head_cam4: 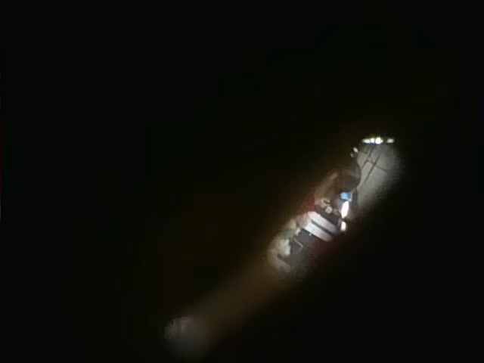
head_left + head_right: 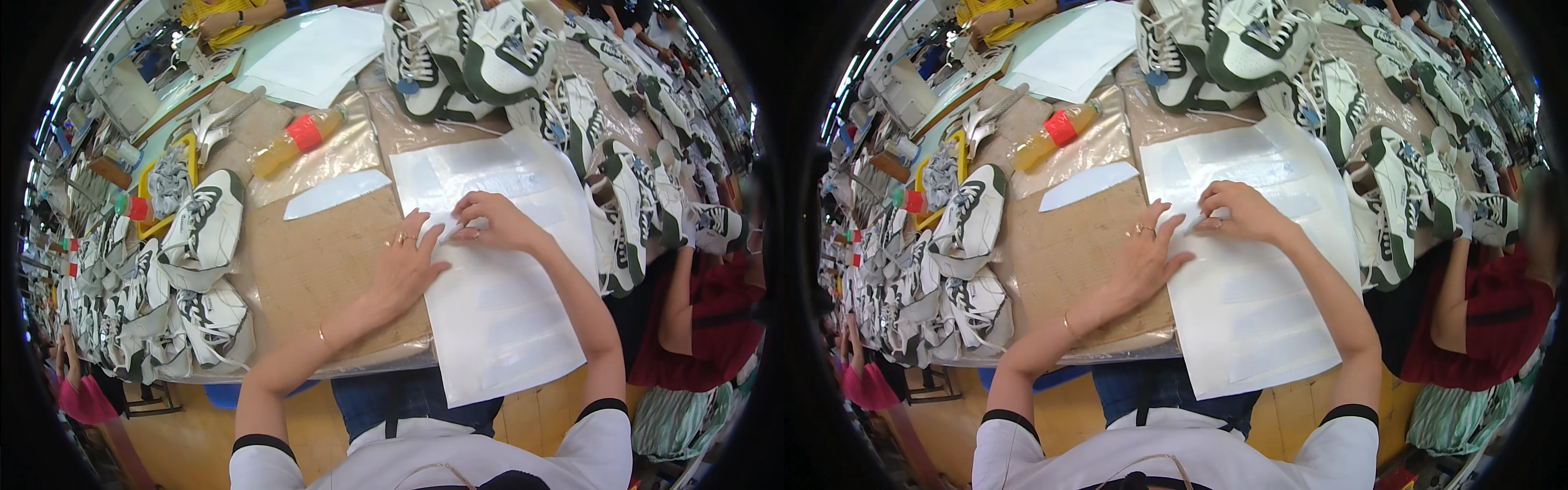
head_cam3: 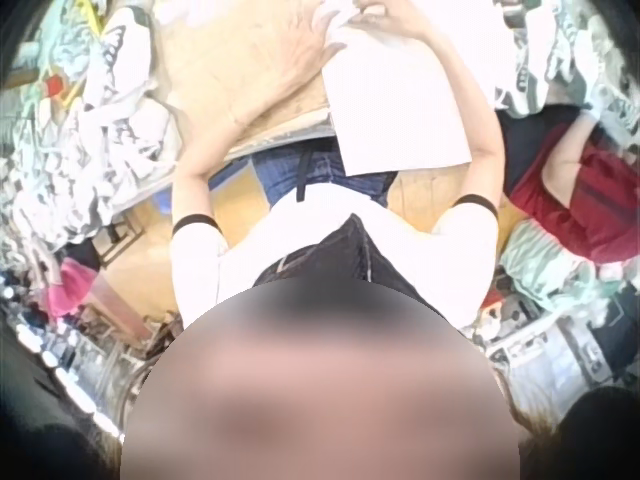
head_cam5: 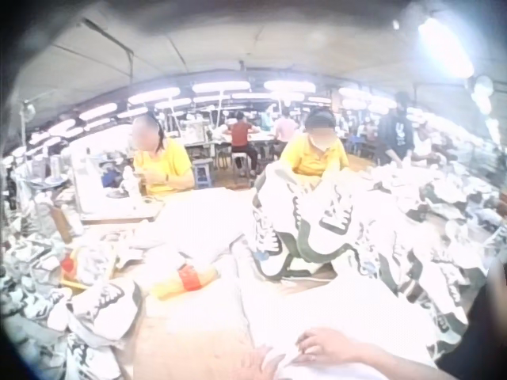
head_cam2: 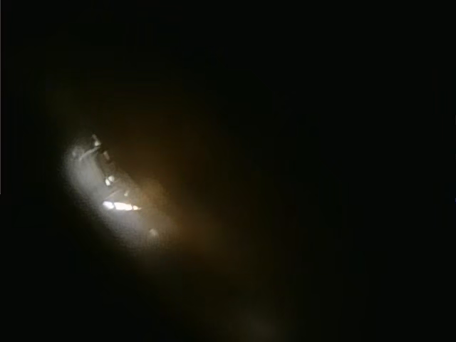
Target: The person places white fabric pieces onto a cardboard template, then uses a squeeze bottle to apply adhesive to each piece. The person repeats this process for multiple pieces and later handles a larger white sheet of material.
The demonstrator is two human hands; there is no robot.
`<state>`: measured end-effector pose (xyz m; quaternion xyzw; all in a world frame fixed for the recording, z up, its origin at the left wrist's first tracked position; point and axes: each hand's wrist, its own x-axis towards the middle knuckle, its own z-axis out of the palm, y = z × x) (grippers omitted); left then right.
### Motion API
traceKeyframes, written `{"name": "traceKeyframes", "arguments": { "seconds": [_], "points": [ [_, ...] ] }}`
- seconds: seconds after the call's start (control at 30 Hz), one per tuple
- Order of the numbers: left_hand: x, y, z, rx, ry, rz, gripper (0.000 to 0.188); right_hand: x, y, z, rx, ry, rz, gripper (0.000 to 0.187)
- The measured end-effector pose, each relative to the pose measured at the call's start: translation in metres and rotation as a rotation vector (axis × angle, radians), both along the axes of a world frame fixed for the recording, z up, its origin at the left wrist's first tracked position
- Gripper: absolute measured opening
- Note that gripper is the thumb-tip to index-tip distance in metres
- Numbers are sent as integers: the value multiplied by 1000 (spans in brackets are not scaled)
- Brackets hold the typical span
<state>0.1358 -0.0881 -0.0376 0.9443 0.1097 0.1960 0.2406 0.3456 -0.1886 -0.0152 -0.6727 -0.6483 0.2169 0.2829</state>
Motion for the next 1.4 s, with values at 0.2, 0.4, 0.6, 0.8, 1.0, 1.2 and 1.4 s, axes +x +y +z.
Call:
{"name": "traceKeyframes", "arguments": {
  "seconds": [0.2,0.4,0.6,0.8,1.0,1.2,1.4],
  "points": [
    [1,-6,-17,153,181,43,66,60,70,6,-173,412,-136,27],
    [3,-5,-27,208,301,-33,61,60,142,41,328,187,-473,27],
    [-1,14,-10,-187,196,-70,61,-16,141,101,788,43,-478,22],
    [-23,79,26,-2261,-322,-438,57,-91,69,97,645,-199,-50,21],
    [-74,84,39,-1729,-22,-347,64,-120,30,62,403,-36,-164,25],
    [-95,100,28,-2006,138,-455,62,-89,48,29,-118,710,-370,26],
    [-113,125,17,-1780,117,-111,49,-86,62,15,-288,691,-316,27]
  ]
}}
